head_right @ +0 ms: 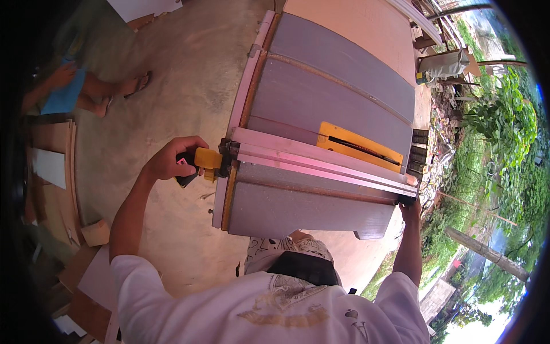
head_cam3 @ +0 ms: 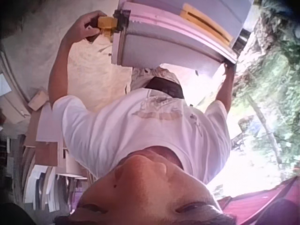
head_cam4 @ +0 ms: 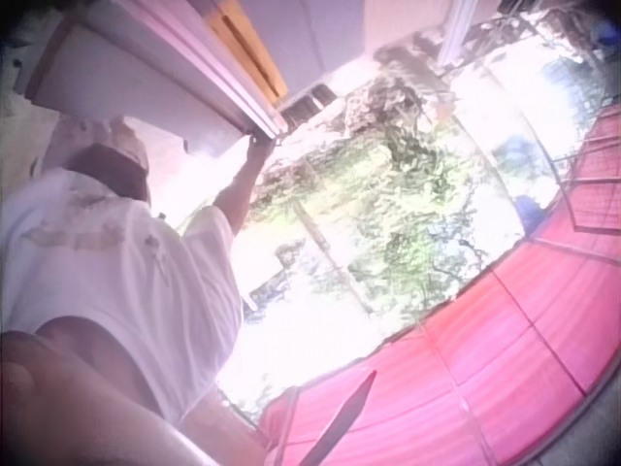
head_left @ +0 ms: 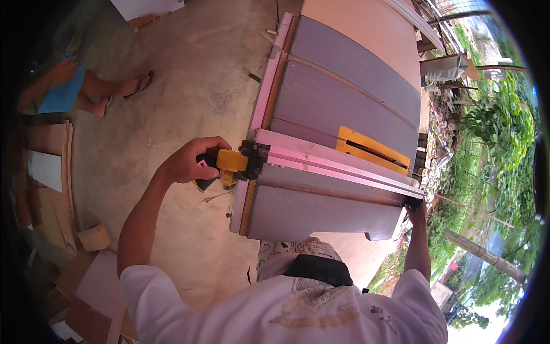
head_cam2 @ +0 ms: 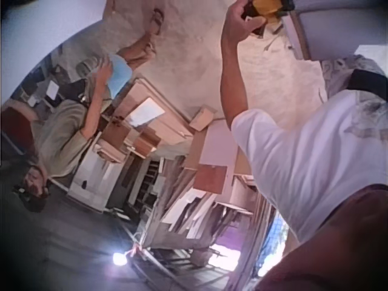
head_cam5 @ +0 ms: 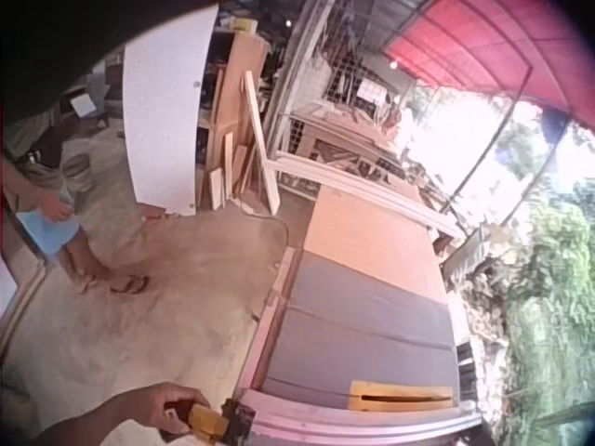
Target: The person measures a blue board with a tape measure, then moves to a table saw to adjust the fence and measure the blade position. They handle several white wooden strips, placing them on a workbench and using a circular saw and speed square.
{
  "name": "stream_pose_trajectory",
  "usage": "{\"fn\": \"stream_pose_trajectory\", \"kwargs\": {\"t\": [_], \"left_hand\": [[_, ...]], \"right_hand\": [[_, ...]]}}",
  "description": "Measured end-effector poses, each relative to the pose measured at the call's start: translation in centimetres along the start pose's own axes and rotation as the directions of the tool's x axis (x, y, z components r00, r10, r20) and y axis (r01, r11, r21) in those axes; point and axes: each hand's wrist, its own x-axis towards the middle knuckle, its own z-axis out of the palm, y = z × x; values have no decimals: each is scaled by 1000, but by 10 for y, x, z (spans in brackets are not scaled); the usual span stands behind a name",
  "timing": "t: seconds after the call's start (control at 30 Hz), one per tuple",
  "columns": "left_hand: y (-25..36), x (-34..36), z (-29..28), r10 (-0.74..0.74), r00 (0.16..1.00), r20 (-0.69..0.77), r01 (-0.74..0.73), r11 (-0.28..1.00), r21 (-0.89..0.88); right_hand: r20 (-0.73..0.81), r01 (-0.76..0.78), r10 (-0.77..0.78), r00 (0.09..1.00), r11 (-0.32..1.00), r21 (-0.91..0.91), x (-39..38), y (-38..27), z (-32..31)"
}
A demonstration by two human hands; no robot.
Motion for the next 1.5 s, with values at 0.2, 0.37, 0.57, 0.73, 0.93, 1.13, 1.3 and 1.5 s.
{"fn": "stream_pose_trajectory", "kwargs": {"t": [0.2,0.37,0.57,0.73,0.93,1.13,1.3,1.5], "left_hand": [[27,5,21,-181,979,-93,193,971,138],[78,-19,46,-107,954,-280,158,973,167],[58,-105,76,-189,885,-425,294,935,196],[-7,-172,110,-312,858,-408,352,936,25],[-14,-167,144,-337,840,-426,377,926,12],[-10,-153,149,-286,836,-468,350,935,53],[-12,-159,161,-316,775,-548,355,934,-36],[-28,-170,175,-223,781,-584,238,970,-52]], "right_hand": [[8,-156,310,951,455,877,23,-4,11],[-406,213,-216,888,976,-51,7,-16,-19],[-448,218,-3,894,876,429,-98,-63,-13],[-562,205,-38,827,950,237,-152,-122,19],[-371,77,328,869,651,755,-176,-55,35],[-321,24,366,873,626,779,-174,-24,47],[-216,-32,364,906,568,823,-173,-27,47],[118,-259,357,927,379,888,-186,27,19]]}}
